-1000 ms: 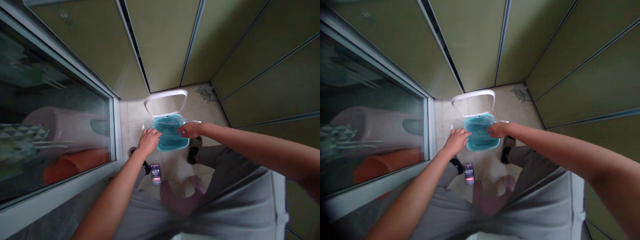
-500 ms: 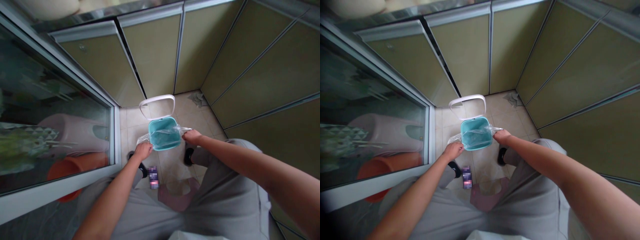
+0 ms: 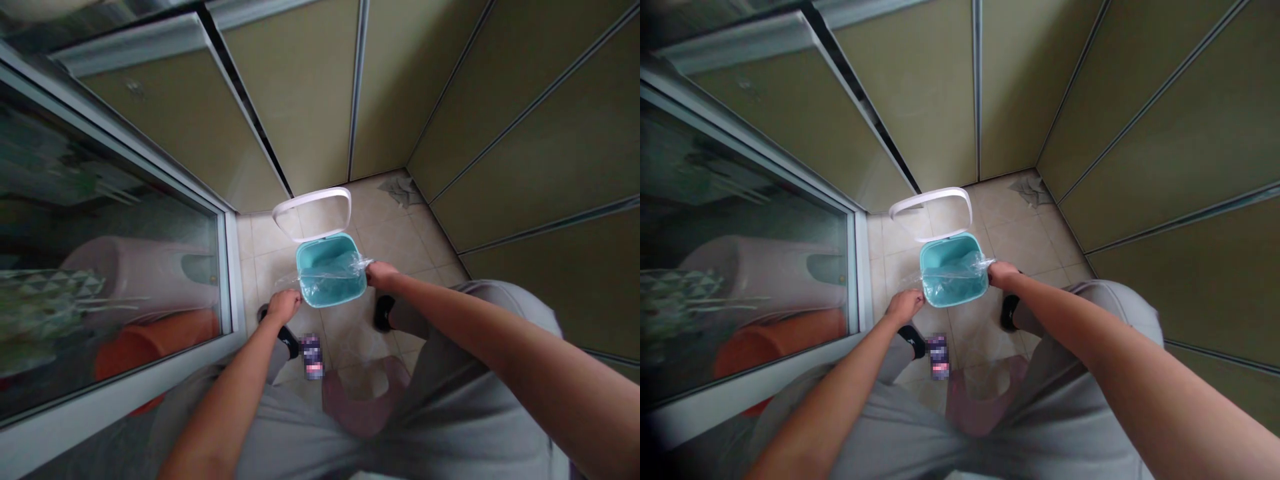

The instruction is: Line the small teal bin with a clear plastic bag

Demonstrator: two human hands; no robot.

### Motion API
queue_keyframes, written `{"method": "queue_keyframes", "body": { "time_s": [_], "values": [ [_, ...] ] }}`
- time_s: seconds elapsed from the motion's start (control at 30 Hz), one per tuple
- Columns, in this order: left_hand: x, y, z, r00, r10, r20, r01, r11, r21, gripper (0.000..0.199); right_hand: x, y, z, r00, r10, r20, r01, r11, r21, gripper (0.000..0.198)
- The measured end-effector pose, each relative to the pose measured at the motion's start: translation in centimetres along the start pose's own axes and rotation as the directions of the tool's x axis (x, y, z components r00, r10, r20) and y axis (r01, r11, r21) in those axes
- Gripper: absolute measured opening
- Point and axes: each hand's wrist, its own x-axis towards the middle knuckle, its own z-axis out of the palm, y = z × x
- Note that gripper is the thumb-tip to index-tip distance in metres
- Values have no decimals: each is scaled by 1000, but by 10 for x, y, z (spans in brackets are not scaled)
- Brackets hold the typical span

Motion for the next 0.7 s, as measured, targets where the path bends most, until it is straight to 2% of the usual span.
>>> {"method": "queue_keyframes", "body": {
  "time_s": [0.13,0.23,0.3,0.37,0.43,0.5,0.6,0.7],
  "values": [
    [16,-17,5,989,-136,-58,120,969,-215,17,18,5,-6,996,93,-13,-90,983,159,18],
    [19,-24,-2,961,-262,-91,201,884,-423,15,20,10,-15,970,239,46,-237,882,408,20],
    [15,-22,-10,922,-345,-175,243,869,-431,14,15,11,-20,927,372,39,-338,789,514,22],
    [9,-15,-19,892,-356,-277,254,904,-344,17,4,10,-24,877,475,-75,-375,773,512,30],
    [4,-6,-25,894,-301,-333,224,942,-250,31,-7,5,-24,867,456,-201,-336,833,439,44],
    [2,2,-27,917,-226,-328,171,967,-189,41,-17,-1,-20,910,344,-230,-253,903,348,55],
    [4,9,-28,940,-166,-298,128,981,-145,34,-24,-6,-13,964,190,-188,-140,957,253,55],
    [7,10,-29,942,-159,-297,125,984,-129,23,-20,-4,-8,960,162,-228,-95,956,277,43]
  ]
}}
